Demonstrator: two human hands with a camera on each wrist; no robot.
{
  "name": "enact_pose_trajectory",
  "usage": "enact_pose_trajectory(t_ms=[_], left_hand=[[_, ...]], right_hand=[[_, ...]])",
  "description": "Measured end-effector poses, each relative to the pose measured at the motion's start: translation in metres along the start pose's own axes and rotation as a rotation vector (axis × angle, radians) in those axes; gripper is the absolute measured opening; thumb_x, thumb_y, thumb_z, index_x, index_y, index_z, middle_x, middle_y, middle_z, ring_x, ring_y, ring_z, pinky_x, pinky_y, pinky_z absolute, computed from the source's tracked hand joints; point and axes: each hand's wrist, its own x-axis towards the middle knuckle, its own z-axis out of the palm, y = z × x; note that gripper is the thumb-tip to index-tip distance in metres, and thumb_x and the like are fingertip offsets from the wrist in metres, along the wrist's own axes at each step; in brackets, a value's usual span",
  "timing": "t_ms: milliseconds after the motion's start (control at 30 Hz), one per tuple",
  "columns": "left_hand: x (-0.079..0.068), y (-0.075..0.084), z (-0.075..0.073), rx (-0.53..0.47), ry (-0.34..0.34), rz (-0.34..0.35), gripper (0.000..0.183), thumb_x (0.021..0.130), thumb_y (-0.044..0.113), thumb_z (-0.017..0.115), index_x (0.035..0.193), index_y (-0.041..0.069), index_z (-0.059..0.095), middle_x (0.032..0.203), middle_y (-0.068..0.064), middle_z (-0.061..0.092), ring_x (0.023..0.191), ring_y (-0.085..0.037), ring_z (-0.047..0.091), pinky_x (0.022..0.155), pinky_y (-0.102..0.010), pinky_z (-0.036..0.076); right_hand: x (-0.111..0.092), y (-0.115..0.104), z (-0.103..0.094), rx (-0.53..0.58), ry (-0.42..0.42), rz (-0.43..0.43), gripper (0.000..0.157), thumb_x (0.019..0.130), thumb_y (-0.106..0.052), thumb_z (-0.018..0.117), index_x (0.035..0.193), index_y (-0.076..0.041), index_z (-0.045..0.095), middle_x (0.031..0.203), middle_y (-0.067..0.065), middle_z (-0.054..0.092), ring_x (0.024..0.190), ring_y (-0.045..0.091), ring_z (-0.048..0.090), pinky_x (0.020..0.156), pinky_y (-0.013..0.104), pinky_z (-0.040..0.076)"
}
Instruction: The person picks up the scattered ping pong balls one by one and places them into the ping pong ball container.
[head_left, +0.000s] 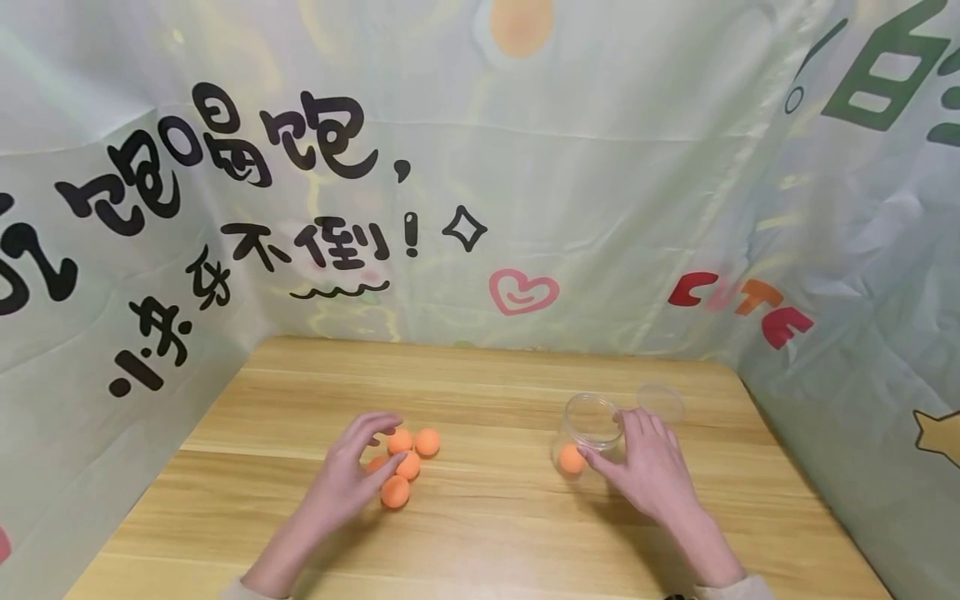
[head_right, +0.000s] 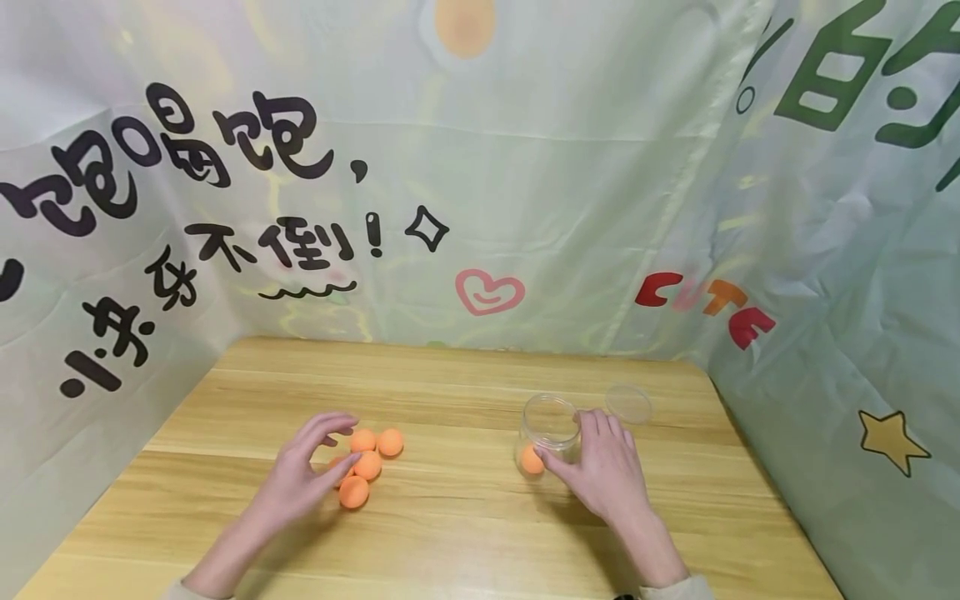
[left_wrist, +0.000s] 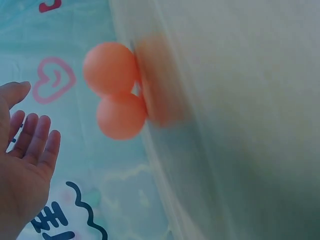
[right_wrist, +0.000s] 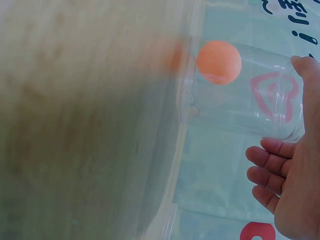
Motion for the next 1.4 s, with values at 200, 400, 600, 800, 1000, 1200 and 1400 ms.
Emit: enact_pose_trajectory(t_ms=[200,400,600,800,1000,1200,1400], left_hand=[[-0.001,-0.008,-0.007,0.034,-0.006,0.063,0.057,0.078,-0.01,0.085,0.128,0.01,0.065,0.122,-0.004,0.066,0.104,-0.022,0.064,0.079,-0.024,0.058],[-0.003,-0.015,-0.013,0.084,-0.056,0.096,0.054,0.078,-0.008,0.086,0.125,0.008,0.066,0.12,-0.003,0.066,0.104,-0.02,0.065,0.08,-0.031,0.06],[-0.004,-0.023,-0.019,0.105,-0.126,0.051,0.046,0.081,-0.003,0.086,0.122,0.006,0.067,0.121,-0.001,0.066,0.102,-0.018,0.065,0.079,-0.04,0.063],[-0.006,-0.03,-0.024,0.131,-0.218,0.04,0.04,0.084,-0.001,0.085,0.12,0.005,0.068,0.121,0.0,0.066,0.103,-0.02,0.067,0.081,-0.039,0.063],[-0.009,-0.037,-0.026,0.162,-0.31,0.054,0.039,0.084,0.002,0.085,0.119,0.007,0.069,0.123,0.002,0.066,0.104,-0.018,0.068,0.086,-0.038,0.062],[-0.01,-0.039,-0.023,0.193,-0.367,0.039,0.036,0.086,0.011,0.086,0.118,0.01,0.07,0.121,0.004,0.065,0.108,-0.015,0.066,0.091,-0.039,0.061],[-0.013,-0.042,-0.021,0.216,-0.366,0.032,0.037,0.085,0.011,0.087,0.119,0.011,0.07,0.118,0.007,0.067,0.112,-0.014,0.064,0.091,-0.038,0.06]], right_hand=[[0.0,0.0,0.0,-0.003,0.009,-0.004,0.074,0.087,-0.061,0.076,0.12,0.002,0.058,0.114,0.02,0.062,0.114,0.044,0.056,0.098,0.062,0.045],[0.0,0.0,0.0,0.0,0.007,-0.001,0.074,0.087,-0.061,0.076,0.12,0.003,0.058,0.114,0.021,0.062,0.113,0.044,0.056,0.099,0.064,0.045],[0.0,0.001,0.001,0.005,0.014,-0.001,0.073,0.087,-0.061,0.077,0.12,0.002,0.058,0.114,0.02,0.062,0.114,0.044,0.056,0.1,0.064,0.044],[-0.001,0.001,0.001,0.006,0.01,0.003,0.074,0.087,-0.061,0.077,0.121,0.002,0.058,0.115,0.021,0.062,0.115,0.045,0.056,0.101,0.065,0.043],[-0.001,0.001,0.0,0.006,-0.002,0.009,0.074,0.088,-0.061,0.076,0.123,0.002,0.058,0.117,0.021,0.062,0.117,0.045,0.055,0.103,0.065,0.042],[-0.001,0.0,-0.001,0.004,-0.005,0.011,0.075,0.088,-0.062,0.075,0.123,0.002,0.058,0.117,0.021,0.062,0.117,0.045,0.055,0.102,0.064,0.043],[0.0,-0.001,-0.001,0.004,-0.015,0.018,0.076,0.088,-0.063,0.074,0.124,0.002,0.058,0.119,0.022,0.062,0.118,0.045,0.054,0.103,0.064,0.042]])
